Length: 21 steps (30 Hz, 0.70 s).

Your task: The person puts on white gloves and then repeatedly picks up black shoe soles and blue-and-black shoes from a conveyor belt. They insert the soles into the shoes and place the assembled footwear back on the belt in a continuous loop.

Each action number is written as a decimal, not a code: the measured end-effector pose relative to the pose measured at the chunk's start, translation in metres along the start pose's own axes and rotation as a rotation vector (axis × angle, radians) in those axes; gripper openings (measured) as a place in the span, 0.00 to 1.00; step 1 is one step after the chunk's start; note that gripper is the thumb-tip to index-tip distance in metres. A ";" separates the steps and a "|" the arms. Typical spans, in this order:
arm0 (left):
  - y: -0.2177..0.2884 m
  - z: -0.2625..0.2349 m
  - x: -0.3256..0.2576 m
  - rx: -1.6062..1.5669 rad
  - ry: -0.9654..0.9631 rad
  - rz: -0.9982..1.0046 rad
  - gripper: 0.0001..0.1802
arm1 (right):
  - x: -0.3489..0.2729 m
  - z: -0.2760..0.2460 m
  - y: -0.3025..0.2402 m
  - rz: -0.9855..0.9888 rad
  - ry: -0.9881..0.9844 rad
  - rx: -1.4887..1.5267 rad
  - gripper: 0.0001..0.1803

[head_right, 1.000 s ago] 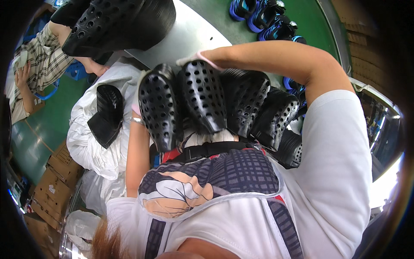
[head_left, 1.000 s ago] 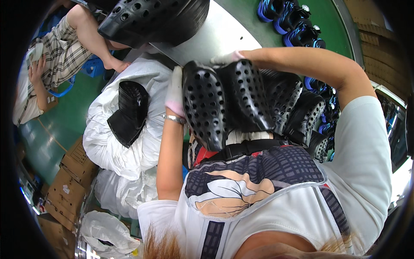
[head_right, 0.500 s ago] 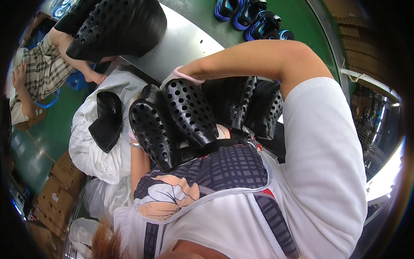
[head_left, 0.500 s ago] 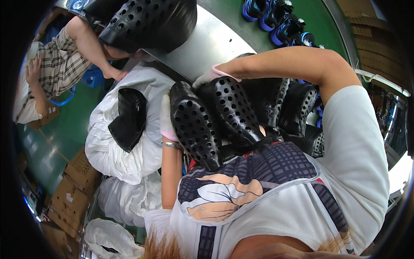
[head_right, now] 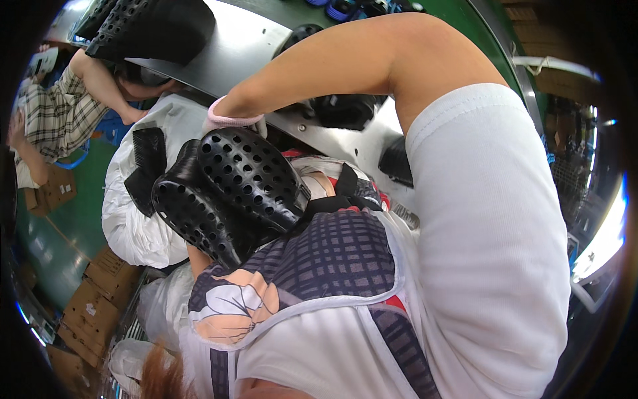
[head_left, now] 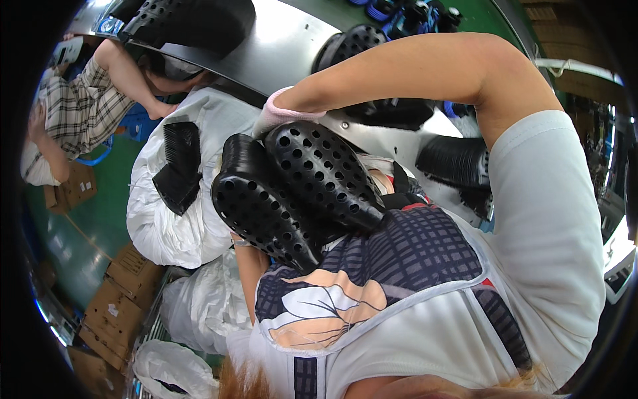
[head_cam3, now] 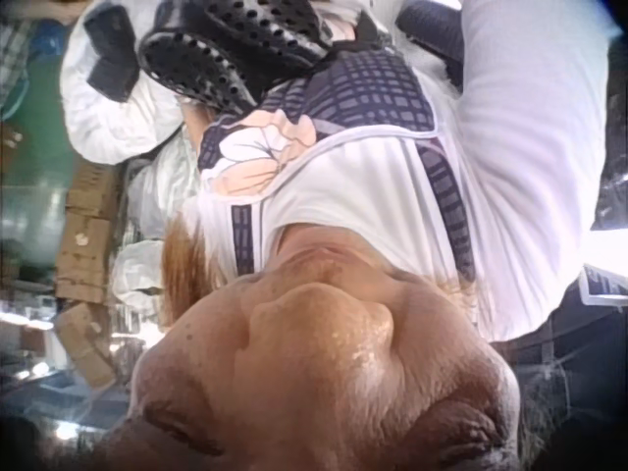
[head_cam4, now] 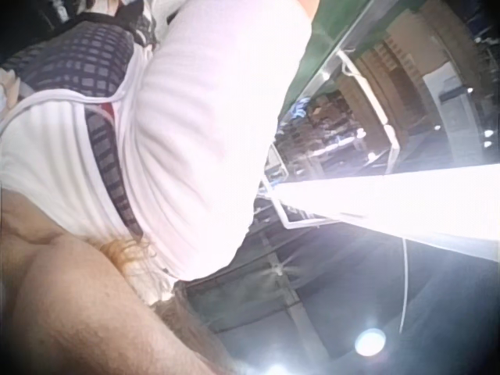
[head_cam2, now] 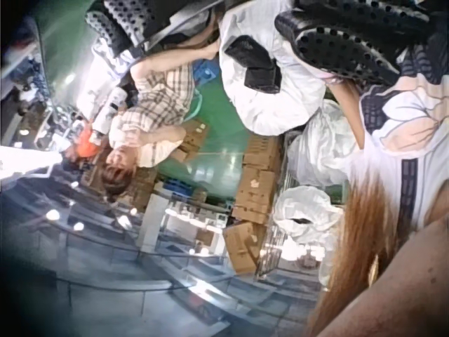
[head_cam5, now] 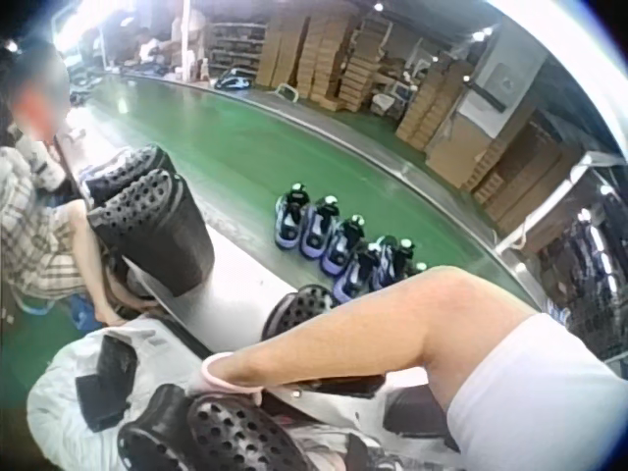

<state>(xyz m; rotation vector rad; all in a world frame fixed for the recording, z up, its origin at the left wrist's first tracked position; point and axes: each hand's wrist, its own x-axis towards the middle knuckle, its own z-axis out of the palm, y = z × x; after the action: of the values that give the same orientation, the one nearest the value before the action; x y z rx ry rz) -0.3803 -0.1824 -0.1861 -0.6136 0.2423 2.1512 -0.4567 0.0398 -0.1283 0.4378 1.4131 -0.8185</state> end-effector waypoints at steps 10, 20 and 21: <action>-0.067 0.017 -0.024 0.111 0.023 -0.038 0.22 | -0.012 0.037 0.074 -0.002 0.060 0.045 0.15; -0.144 0.064 0.074 0.574 -0.003 -0.154 0.18 | -0.005 0.034 0.245 -0.281 0.110 0.757 0.15; -0.150 0.048 0.087 0.716 -0.145 -0.131 0.18 | 0.024 0.037 0.270 -0.355 0.205 0.773 0.15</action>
<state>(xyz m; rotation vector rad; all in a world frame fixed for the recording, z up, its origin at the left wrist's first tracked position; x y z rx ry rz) -0.3217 -0.0121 -0.1818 -0.0555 0.8184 1.7982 -0.2369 0.1869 -0.1988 0.8890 1.3381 -1.6583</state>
